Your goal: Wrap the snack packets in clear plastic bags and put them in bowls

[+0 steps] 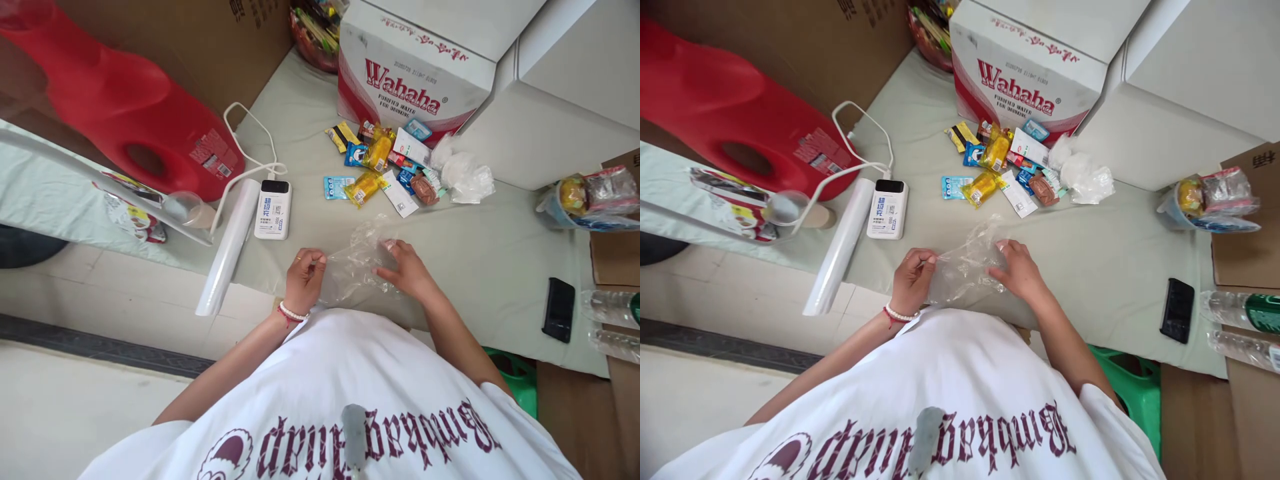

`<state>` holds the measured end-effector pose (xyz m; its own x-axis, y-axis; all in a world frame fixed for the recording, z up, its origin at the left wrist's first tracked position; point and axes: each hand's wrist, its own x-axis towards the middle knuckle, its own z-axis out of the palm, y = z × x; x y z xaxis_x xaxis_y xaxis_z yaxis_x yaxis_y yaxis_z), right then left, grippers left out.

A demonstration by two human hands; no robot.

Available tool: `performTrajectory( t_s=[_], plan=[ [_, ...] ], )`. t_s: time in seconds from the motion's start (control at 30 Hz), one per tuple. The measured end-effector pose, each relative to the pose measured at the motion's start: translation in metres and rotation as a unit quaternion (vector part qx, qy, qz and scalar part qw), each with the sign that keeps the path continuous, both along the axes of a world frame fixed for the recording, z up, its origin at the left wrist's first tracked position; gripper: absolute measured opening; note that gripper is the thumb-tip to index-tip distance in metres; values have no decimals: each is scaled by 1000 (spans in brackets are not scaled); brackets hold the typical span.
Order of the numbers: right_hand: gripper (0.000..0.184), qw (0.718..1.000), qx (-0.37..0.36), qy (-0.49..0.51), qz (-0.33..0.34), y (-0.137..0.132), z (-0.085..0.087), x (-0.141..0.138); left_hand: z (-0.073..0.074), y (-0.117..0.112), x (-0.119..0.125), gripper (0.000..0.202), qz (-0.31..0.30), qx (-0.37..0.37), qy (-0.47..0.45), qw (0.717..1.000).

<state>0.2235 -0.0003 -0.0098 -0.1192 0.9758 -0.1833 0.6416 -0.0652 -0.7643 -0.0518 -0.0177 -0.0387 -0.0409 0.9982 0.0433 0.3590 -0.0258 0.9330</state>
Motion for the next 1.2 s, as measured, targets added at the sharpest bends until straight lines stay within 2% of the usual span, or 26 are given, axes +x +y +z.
performTrajectory(
  t_s=[0.07, 0.17, 0.23, 0.3, 0.37, 0.43, 0.5, 0.57, 0.63, 0.7, 0.77, 0.83, 0.93, 1.03, 1.07, 1.1, 1.13, 1.2],
  plan=[
    [29, 996, 12, 42, -82, 19, -10, -15, -3, 0, -3, 23, 5, -35, 10, 999],
    [27, 974, 2, 100, -203, 32, -16, -23, -6, -1, -16, 16, 50, -59, 82, 994],
    [25, 973, 2, 97, -209, 32, -11, -23, 0, -3, -22, 28, 47, -11, 130, 990],
    [25, 980, 24, 76, -184, 28, -2, -24, 11, 0, -16, 46, -2, 67, 161, 985],
    [26, 983, 48, 60, -165, 23, 8, -28, 22, 10, 3, 64, -68, 118, 185, 973],
    [26, 985, 61, 56, -150, 21, 16, -32, 27, 29, 28, 82, -109, 104, 195, 969],
    [26, 987, 64, 66, -133, 19, 20, -31, 23, 53, 49, 87, -139, 46, 152, 977],
    [28, 987, 57, 81, -125, 18, 20, -23, 15, 76, 61, 69, -203, -41, 43, 977],
    [30, 983, 39, 99, -147, 17, 17, -9, 6, 92, 63, 46, -254, -100, -77, 959],
    [34, 974, 13, 126, -188, 15, 12, 8, -1, 99, 58, 39, -223, -116, -161, 954],
    [36, 962, -14, 157, -225, 13, 7, 21, -6, 100, 50, 35, -126, -116, -204, 964],
    [37, 950, -36, 183, -249, 12, 1, 29, -12, 99, 43, 32, -34, -130, -207, 969],
    [35, 941, -64, 198, -266, 14, -7, 33, -16, 94, 36, 25, 60, -125, -113, 984],
    [35, 943, -75, 176, -274, 23, -17, 33, -9, 84, 34, 23, 129, 8, 46, 991],
    [36, 944, -74, 167, -276, 27, -19, 33, -5, 80, 35, 25, 121, 65, 96, 986],
    [36, 944, -70, 162, -277, 32, -20, 33, -1, 77, 36, 25, 83, 114, 140, 980],
    [38, 944, -62, 162, -280, 37, -21, 33, 3, 73, 38, 24, 22, 147, 179, 972],
    [43, 941, -49, 180, -282, 44, -20, 32, 5, 68, 43, 25, -113, 159, 243, 950]
  ],
)
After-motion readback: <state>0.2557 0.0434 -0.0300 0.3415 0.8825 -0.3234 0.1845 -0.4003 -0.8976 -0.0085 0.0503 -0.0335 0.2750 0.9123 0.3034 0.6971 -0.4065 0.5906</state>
